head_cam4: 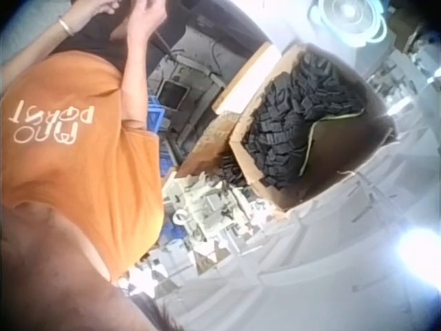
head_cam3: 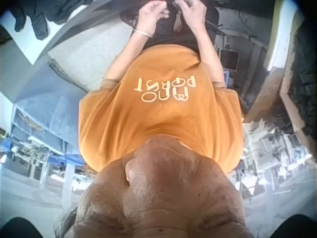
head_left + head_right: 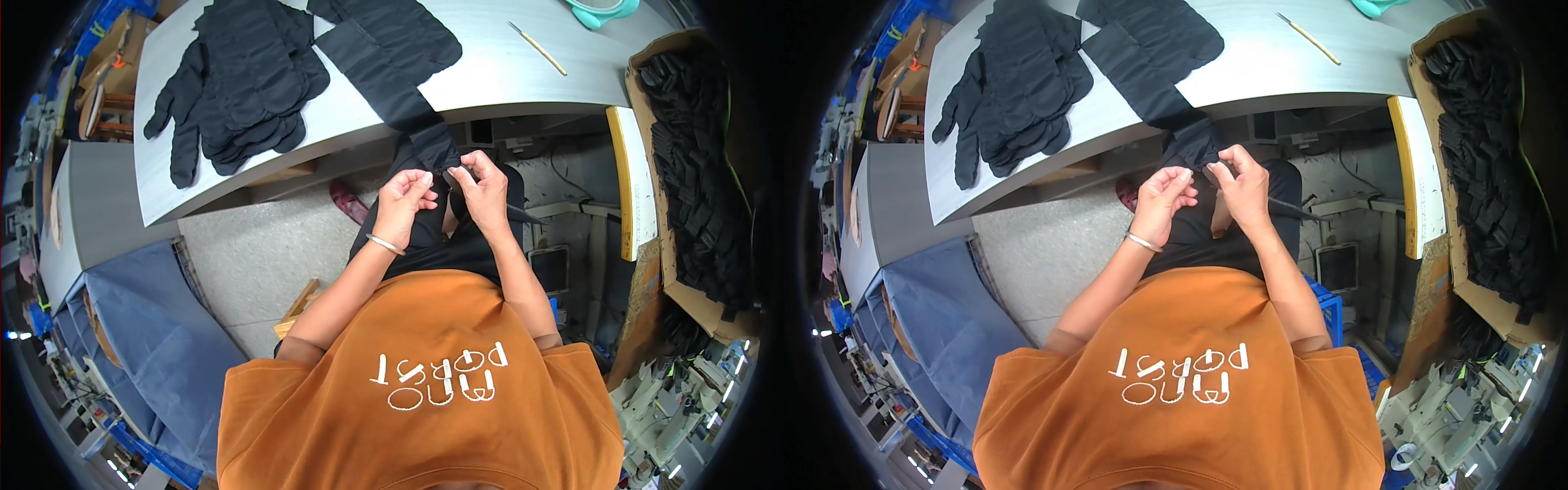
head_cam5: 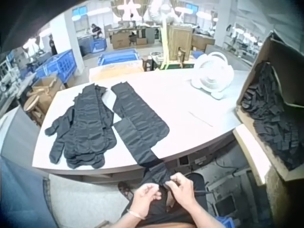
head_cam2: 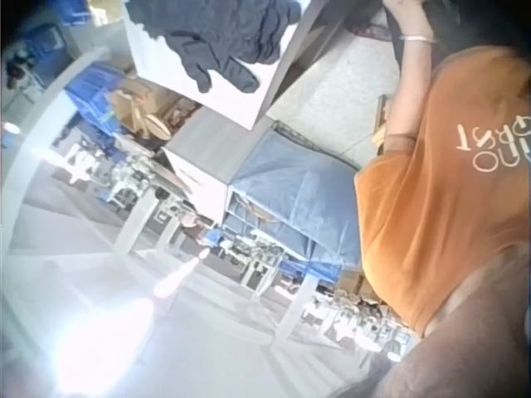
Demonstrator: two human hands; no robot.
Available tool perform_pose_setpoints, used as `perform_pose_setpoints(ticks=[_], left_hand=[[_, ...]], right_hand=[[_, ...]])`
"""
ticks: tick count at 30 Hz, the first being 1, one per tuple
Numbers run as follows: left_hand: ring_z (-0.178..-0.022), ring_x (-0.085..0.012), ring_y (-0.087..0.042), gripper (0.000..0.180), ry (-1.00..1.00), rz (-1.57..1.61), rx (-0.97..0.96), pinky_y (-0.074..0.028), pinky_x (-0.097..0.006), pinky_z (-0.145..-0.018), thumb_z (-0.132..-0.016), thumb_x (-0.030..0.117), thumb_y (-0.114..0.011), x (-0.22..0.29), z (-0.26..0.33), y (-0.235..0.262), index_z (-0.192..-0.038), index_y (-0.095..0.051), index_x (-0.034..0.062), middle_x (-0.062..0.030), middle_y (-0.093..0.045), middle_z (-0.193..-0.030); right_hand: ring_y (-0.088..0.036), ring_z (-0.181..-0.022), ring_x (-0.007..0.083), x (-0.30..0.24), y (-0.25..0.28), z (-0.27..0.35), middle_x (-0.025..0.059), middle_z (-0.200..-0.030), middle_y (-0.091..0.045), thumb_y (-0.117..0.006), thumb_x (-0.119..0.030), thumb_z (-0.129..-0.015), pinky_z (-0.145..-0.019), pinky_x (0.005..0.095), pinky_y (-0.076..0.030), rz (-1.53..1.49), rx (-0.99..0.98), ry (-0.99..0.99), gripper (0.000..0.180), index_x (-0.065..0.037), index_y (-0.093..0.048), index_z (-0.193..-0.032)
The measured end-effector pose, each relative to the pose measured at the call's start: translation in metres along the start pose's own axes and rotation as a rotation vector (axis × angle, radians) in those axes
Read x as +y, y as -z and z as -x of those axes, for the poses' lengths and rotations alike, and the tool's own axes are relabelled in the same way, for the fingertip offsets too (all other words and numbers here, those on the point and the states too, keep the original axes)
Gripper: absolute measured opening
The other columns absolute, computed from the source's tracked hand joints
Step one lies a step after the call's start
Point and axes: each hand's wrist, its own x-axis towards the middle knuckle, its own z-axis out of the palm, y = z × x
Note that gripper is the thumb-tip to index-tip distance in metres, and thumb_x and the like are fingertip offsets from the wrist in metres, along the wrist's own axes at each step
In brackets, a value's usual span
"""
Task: Assembling black fabric components by inserting a curved stiffener into a sleeve.
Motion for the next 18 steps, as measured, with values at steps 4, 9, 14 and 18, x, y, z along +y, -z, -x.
perform_pose_setpoints(ticks=[4,9,14,18], left_hand=[[-0.079,-0.0125,-0.064,0.019,0.316,0.34,-0.122,-0.054,-0.028,-0.071,-0.094,0.025,-0.07,0.005,-0.006,0.001,-0.1,-0.065,0.008,-0.0018,-0.066,-0.089],[-0.071,-0.0108,-0.059,0.017,0.193,0.279,-0.169,-0.051,-0.026,-0.067,-0.092,0.021,-0.071,-0.011,-0.012,-0.005,-0.092,-0.058,0.0099,0.0,-0.062,-0.084],[-0.08,-0.0118,-0.06,0.014,0.126,0.201,-0.079,-0.051,-0.027,-0.073,-0.094,0.019,-0.069,-0.02,-0.001,-0.026,-0.095,-0.058,0.0093,-0.0018,-0.064,-0.089],[-0.091,-0.0153,-0.059,0.027,0.192,0.372,-0.083,-0.049,-0.028,-0.084,-0.097,0.035,-0.065,-0.005,0.0,-0.031,-0.105,-0.06,0.0093,-0.0029,-0.061,-0.098]], right_hand=[[-0.047,-0.065,0.002,-0.008,0.007,0.0,-0.0031,-0.07,-0.055,-0.071,0.0,-0.085,-0.059,0.0209,-0.042,-0.024,-0.061,0.032,0.013,0.002,-0.059,-0.09],[-0.05,-0.065,0.0024,-0.009,0.003,0.005,-0.0021,-0.07,-0.058,-0.069,0.0,-0.085,-0.059,0.0213,-0.043,-0.107,0.042,-0.073,0.01,0.001,-0.06,-0.087],[-0.053,-0.065,0.0018,0.004,-0.004,0.006,-0.0028,-0.071,-0.062,-0.069,-0.002,-0.087,-0.058,0.02,-0.044,-0.082,0.171,-0.116,0.009,0.001,-0.061,-0.086],[-0.054,-0.067,0.0008,-0.002,0.008,0.007,-0.0027,-0.073,-0.063,-0.069,-0.001,-0.088,-0.06,0.0187,-0.045,-0.2,0.072,-0.12,0.009,0.001,-0.06,-0.085]])
